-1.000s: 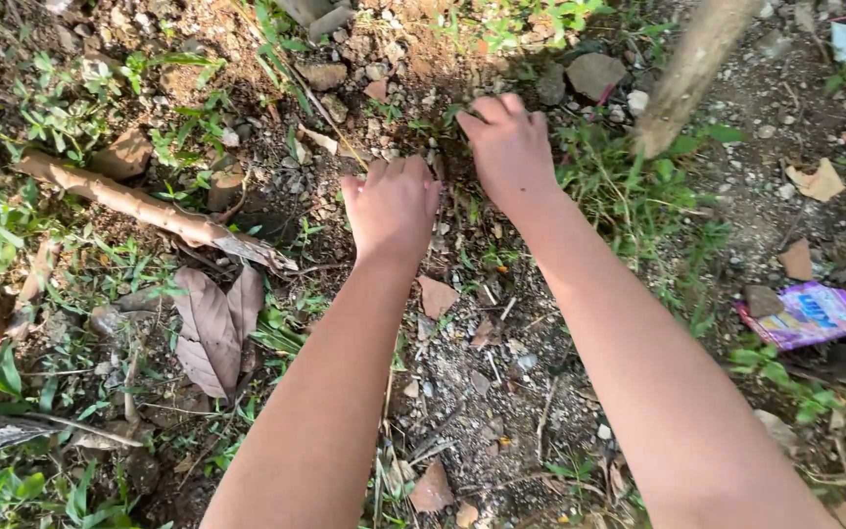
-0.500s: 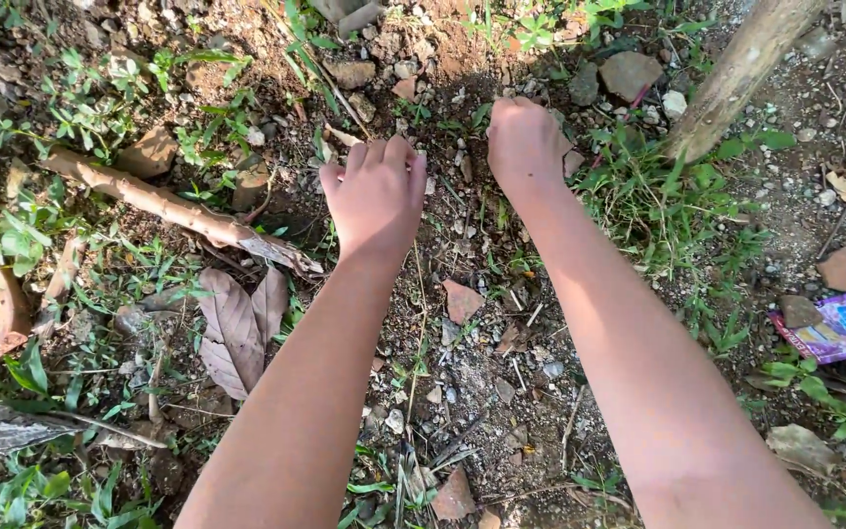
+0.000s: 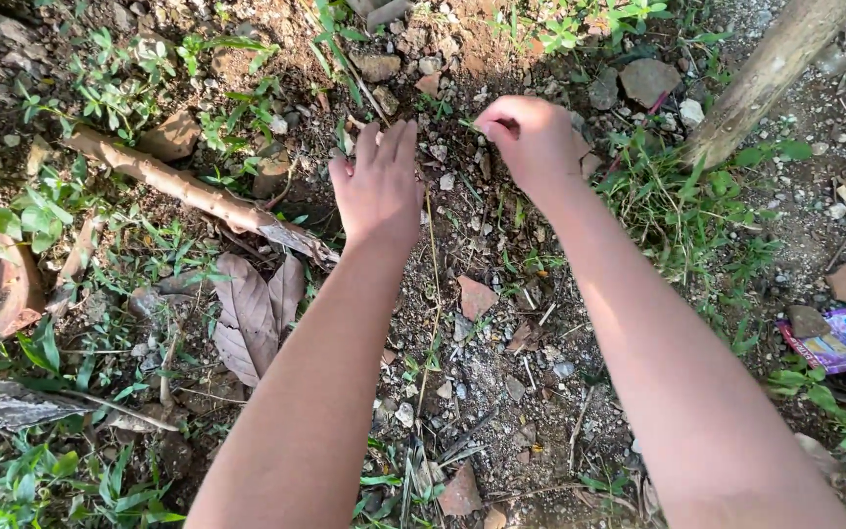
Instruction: Pulling weeds and grass from the ground in an outdoor garden area.
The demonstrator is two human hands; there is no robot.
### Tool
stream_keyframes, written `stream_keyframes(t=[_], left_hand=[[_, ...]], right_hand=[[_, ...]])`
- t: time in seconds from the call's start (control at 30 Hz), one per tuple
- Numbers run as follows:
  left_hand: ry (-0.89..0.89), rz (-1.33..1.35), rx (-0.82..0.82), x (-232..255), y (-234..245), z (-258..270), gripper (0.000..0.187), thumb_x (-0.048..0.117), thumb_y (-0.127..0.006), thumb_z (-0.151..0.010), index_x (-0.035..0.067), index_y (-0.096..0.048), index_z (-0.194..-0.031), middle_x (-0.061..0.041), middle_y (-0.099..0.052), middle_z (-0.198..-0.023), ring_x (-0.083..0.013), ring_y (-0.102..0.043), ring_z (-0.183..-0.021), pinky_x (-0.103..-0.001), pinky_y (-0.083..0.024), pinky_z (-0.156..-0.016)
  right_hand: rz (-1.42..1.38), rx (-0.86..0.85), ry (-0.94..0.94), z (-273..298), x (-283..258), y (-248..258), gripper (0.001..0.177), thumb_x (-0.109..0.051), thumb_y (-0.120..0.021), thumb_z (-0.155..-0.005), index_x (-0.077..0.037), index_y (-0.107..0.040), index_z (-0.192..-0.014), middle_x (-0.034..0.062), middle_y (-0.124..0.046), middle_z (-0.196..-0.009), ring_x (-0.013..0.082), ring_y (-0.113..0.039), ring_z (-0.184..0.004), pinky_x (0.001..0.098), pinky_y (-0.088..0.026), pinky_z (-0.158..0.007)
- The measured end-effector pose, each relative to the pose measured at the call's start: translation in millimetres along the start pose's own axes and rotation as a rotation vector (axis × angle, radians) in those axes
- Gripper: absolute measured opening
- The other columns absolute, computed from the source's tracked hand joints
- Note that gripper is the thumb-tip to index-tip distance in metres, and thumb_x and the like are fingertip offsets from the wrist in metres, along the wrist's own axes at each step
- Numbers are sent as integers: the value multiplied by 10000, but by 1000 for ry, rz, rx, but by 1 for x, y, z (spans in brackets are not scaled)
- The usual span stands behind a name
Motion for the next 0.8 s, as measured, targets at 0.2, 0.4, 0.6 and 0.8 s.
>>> stream_keyframes(t=[0.2, 0.4, 0.6, 0.8], left_hand=[[-41, -166, -284, -1, -32, 1, 858, 409, -704, -901, 194, -250, -1597, 42, -256, -1657, -183, -268, -1494, -570, -222, -1165], [-43, -110, -263, -5, -28, -2, 854, 415, -719, -877, 214, -297, -1592, 69, -288, -1648, -156, -306, -1487, -547, -177, -1200], [-105, 51, -307, -32, -19, -11, 703, 402, -659, -934, 302, -340, -1553, 125, -344, -1625, -139, -355, -1469, -522, -163, -1229], [-187, 312, -100, -95, 11, 24, 625, 246, -692, -930, 247, -502, -1526, 63, -494, -1590, -247, -455, -1391, -494, -256, -1237]], right_hand=[[539, 43, 341, -4, -3, -29, 362, -22, -748, -790, -196, -811, -1101, 80, -765, -954, 272, -695, -927, 447, -524, -884], [623, 66, 344, 3, -12, -21, 142, -92, -786, -849, -175, -679, -809, 6, -675, -861, 251, -656, -993, 431, -392, -855], [571, -90, 193, 3, -28, -20, 149, -46, -758, -801, -154, -667, -755, -20, -675, -843, 223, -613, -968, 437, -357, -865], [432, 52, 11, 10, -38, 12, 98, -126, -809, -907, -151, -728, -857, 29, -684, -902, 224, -622, -887, 443, -401, -849]])
Point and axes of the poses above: each hand's wrist, its own z-axis away from the middle knuckle, its own y-axis out of the back of the hand, x = y × z, the point moved 6 cm from there along -z, towards the middle knuckle
